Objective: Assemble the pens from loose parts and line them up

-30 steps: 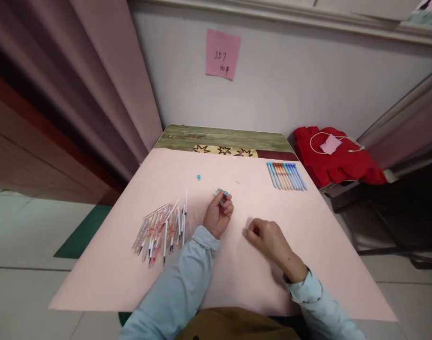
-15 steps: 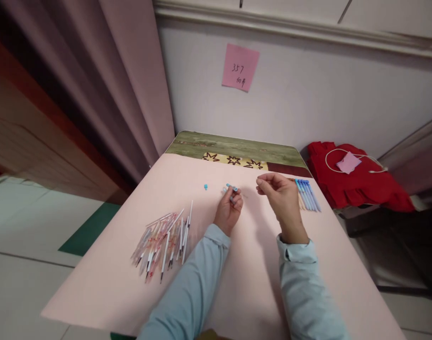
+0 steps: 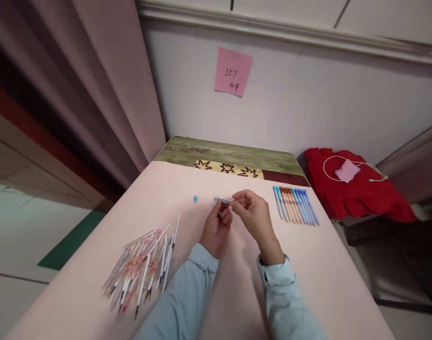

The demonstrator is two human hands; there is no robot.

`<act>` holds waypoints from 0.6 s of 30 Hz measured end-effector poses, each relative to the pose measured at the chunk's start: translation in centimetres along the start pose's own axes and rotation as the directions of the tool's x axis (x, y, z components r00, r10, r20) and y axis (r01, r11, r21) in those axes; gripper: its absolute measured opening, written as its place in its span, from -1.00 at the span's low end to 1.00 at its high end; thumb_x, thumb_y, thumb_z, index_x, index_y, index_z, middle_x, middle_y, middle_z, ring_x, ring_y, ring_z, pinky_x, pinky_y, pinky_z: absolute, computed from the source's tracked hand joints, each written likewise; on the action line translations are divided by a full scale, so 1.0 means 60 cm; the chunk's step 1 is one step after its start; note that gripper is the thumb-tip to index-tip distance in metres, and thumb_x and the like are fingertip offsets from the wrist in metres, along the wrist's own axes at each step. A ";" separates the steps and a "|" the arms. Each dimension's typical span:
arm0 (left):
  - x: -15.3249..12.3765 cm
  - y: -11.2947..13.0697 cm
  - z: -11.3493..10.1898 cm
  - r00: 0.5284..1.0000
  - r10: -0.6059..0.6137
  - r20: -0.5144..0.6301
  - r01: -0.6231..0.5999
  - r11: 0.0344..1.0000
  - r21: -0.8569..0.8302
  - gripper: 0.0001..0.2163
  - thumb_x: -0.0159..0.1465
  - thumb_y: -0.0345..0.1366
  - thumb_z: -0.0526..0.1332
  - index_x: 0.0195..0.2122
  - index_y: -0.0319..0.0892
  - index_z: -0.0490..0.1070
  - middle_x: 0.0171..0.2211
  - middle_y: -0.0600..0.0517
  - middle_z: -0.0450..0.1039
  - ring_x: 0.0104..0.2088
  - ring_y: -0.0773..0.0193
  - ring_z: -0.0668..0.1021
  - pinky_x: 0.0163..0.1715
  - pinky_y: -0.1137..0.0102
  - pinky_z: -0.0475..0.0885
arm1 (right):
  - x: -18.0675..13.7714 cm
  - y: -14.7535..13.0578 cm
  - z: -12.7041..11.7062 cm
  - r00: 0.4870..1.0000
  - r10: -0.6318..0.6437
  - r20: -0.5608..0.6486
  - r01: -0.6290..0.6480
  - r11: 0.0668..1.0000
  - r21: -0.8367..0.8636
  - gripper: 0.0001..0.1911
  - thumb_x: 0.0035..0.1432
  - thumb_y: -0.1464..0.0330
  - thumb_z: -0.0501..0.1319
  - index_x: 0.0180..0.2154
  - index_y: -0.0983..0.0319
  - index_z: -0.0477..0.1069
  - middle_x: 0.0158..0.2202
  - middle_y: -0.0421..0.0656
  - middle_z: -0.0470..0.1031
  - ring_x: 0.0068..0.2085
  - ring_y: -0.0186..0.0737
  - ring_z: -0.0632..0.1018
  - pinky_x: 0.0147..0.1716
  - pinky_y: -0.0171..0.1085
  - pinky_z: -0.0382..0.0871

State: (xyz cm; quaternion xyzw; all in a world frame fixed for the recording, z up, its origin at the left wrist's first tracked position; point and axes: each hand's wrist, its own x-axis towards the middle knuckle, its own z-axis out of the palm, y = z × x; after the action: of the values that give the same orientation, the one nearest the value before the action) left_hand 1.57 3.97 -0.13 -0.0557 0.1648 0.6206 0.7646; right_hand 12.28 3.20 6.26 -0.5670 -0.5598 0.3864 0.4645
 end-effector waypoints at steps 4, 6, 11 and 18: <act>0.006 -0.003 -0.008 0.999 -0.011 0.030 0.011 1.000 -0.011 -0.90 0.29 -0.45 0.23 -0.37 -0.26 0.33 -0.50 0.12 0.30 -0.62 0.57 0.27 -0.70 0.64 0.16 | -0.003 -0.009 0.006 1.000 -0.013 -0.019 0.011 0.991 -0.136 -0.91 0.06 0.32 0.27 -0.34 0.18 0.46 -0.46 -0.22 0.59 -0.45 -0.25 0.59 -0.41 -0.33 0.40; 0.007 -0.003 -0.010 0.999 -0.017 0.039 0.017 1.000 -0.006 -0.90 0.27 -0.45 0.25 -0.37 -0.26 0.33 -0.50 0.12 0.31 -0.62 0.57 0.27 -0.70 0.64 0.16 | -0.003 -0.010 0.005 0.999 -0.025 -0.029 0.019 0.984 -0.178 -0.92 0.07 0.32 0.26 -0.34 0.17 0.46 -0.45 -0.22 0.59 -0.44 -0.25 0.58 -0.40 -0.32 0.39; 0.003 -0.004 -0.007 0.999 -0.032 0.016 0.031 0.998 0.053 -0.86 0.21 -0.43 0.31 -0.40 -0.27 0.33 -0.52 0.13 0.31 -0.63 0.58 0.28 -0.70 0.64 0.14 | -0.004 -0.012 0.005 0.999 -0.019 -0.025 0.013 0.971 -0.240 -0.94 0.06 0.34 0.25 -0.35 0.16 0.45 -0.46 -0.22 0.59 -0.44 -0.23 0.58 -0.40 -0.31 0.38; -0.001 -0.005 -0.004 1.000 -0.015 -0.009 0.016 0.997 0.082 -0.87 0.19 -0.45 0.31 -0.40 -0.26 0.34 -0.54 0.13 0.34 -0.61 0.54 0.34 -0.64 0.63 0.24 | -0.007 -0.013 0.007 1.000 -0.019 0.012 0.022 0.956 -0.292 -0.92 0.07 0.38 0.24 -0.31 0.15 0.45 -0.46 -0.24 0.60 -0.42 -0.23 0.60 -0.38 -0.31 0.37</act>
State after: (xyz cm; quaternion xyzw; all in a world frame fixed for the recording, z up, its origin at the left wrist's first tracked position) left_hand 1.81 3.79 -0.38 -0.0281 0.1927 0.6071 0.7704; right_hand 11.64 2.77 6.84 -0.6217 -0.6189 0.2972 0.3769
